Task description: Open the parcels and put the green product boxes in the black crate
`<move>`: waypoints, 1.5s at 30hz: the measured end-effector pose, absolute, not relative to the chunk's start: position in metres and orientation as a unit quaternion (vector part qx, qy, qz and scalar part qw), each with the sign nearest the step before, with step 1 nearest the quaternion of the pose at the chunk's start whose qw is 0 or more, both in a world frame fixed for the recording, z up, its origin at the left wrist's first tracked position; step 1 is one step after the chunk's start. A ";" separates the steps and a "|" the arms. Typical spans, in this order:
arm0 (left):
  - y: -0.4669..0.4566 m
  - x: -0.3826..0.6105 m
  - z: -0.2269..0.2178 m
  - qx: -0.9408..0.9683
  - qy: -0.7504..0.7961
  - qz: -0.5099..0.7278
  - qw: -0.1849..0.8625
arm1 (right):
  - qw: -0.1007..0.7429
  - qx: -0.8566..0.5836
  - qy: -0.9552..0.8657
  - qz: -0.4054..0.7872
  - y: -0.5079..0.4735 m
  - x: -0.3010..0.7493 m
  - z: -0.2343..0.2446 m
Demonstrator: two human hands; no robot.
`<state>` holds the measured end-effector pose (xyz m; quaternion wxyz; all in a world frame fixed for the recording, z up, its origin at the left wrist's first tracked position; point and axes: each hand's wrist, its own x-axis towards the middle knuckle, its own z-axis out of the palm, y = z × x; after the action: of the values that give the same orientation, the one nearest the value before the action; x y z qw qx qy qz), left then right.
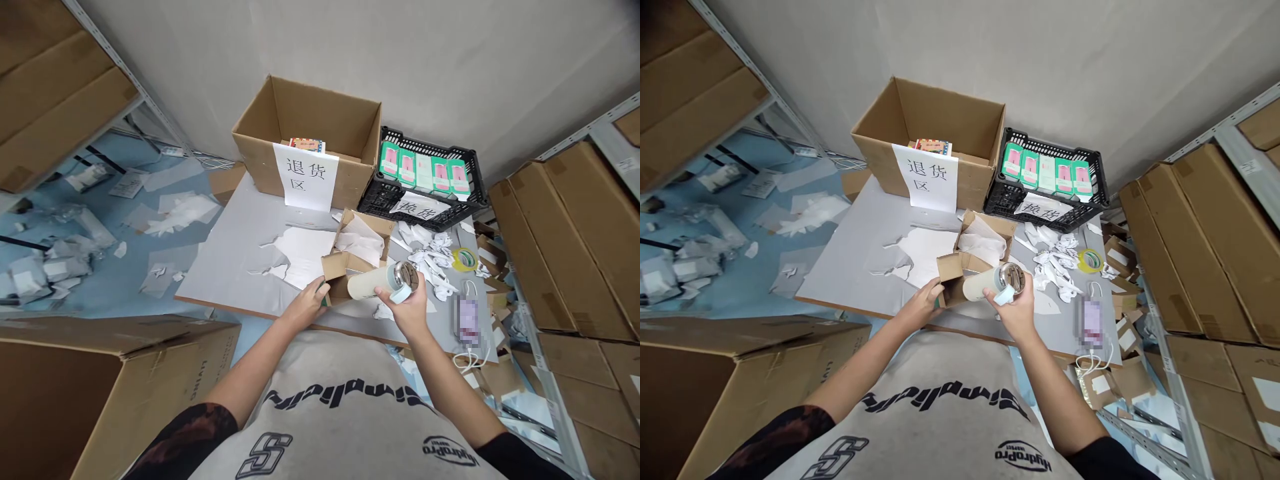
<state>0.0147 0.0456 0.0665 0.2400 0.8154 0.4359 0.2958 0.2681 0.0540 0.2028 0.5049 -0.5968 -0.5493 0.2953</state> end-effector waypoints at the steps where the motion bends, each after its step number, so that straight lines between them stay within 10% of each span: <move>1: 0.046 0.015 0.064 0.814 0.432 0.303 0.244 | 0.498 -0.594 -0.563 0.286 0.054 0.269 0.203; 45: 0.034 0.015 0.044 0.766 0.447 0.392 0.244 | 0.210 -0.472 -0.840 0.165 0.059 0.209 0.160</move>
<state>0.0153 0.0335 0.0444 0.2438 0.7663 0.4470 0.3918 0.2086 0.0593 0.1600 0.2103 -0.4717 -0.8402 0.1653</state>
